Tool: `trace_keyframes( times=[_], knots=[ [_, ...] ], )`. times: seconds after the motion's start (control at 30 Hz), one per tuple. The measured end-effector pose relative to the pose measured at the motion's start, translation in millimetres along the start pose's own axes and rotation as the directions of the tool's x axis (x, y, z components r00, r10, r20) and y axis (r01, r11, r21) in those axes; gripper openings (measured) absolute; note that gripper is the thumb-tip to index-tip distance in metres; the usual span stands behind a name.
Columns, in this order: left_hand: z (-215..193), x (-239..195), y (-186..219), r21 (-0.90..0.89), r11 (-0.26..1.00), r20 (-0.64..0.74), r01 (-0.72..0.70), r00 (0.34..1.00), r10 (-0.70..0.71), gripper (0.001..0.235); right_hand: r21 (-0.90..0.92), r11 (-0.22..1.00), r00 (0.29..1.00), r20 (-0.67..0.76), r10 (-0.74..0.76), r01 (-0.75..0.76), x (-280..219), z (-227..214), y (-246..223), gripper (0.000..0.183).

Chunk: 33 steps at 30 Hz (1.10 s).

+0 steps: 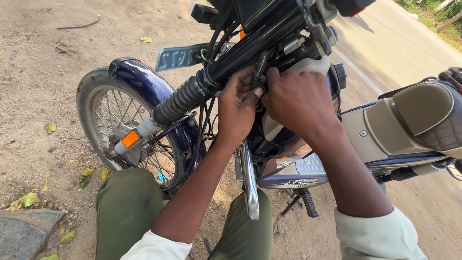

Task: The person works on the motorcycle's front wiring near the handlebars, stripping wire ends and wrapping connections with electrical tape. The person uses pliers to strip the wires and tape to insulate the connections.

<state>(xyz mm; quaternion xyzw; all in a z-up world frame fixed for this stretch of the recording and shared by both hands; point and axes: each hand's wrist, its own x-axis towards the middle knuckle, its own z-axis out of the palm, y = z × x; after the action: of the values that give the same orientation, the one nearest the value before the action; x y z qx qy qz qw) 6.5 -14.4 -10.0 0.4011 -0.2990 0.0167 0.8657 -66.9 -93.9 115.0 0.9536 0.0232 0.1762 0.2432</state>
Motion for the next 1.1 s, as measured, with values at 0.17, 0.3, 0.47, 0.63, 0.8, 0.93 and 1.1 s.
trace_keyframes(
  times=[0.17,0.3,0.47,0.63,0.8,0.93,1.1],
  knots=[
    [-5,-3,2,0.003,1.0,0.034,0.001,0.999,-0.001,0.044,0.404,0.911,0.951,-0.305,0.047,0.084,-18,-4,10,0.024],
    [-6,-3,3,0.019,0.999,0.043,-0.031,0.999,0.03,0.046,0.365,0.928,0.916,-0.393,0.077,0.078,-20,12,-5,0.024],
    [-7,-3,4,0.139,0.989,0.054,-0.053,0.997,0.046,0.049,0.305,0.94,0.915,-0.404,-0.017,0.152,-9,16,1,0.012],
    [-10,1,-2,0.114,0.992,0.082,-0.045,0.996,0.035,0.053,-0.003,0.992,0.965,-0.228,-0.126,0.129,7,10,-2,0.029],
    [-10,-1,3,0.062,0.998,0.075,-0.004,0.997,0.0,0.049,0.222,0.921,0.942,0.023,-0.334,0.321,-10,12,5,0.028],
    [-10,0,5,0.078,0.996,0.08,0.032,0.996,-0.039,0.047,0.499,0.826,0.959,-0.042,-0.28,0.263,-51,5,22,0.018],
    [-14,-1,10,0.071,0.997,0.118,0.006,0.993,-0.015,0.046,0.428,0.889,0.971,-0.228,-0.069,0.164,-40,-14,17,0.032]
  ],
)
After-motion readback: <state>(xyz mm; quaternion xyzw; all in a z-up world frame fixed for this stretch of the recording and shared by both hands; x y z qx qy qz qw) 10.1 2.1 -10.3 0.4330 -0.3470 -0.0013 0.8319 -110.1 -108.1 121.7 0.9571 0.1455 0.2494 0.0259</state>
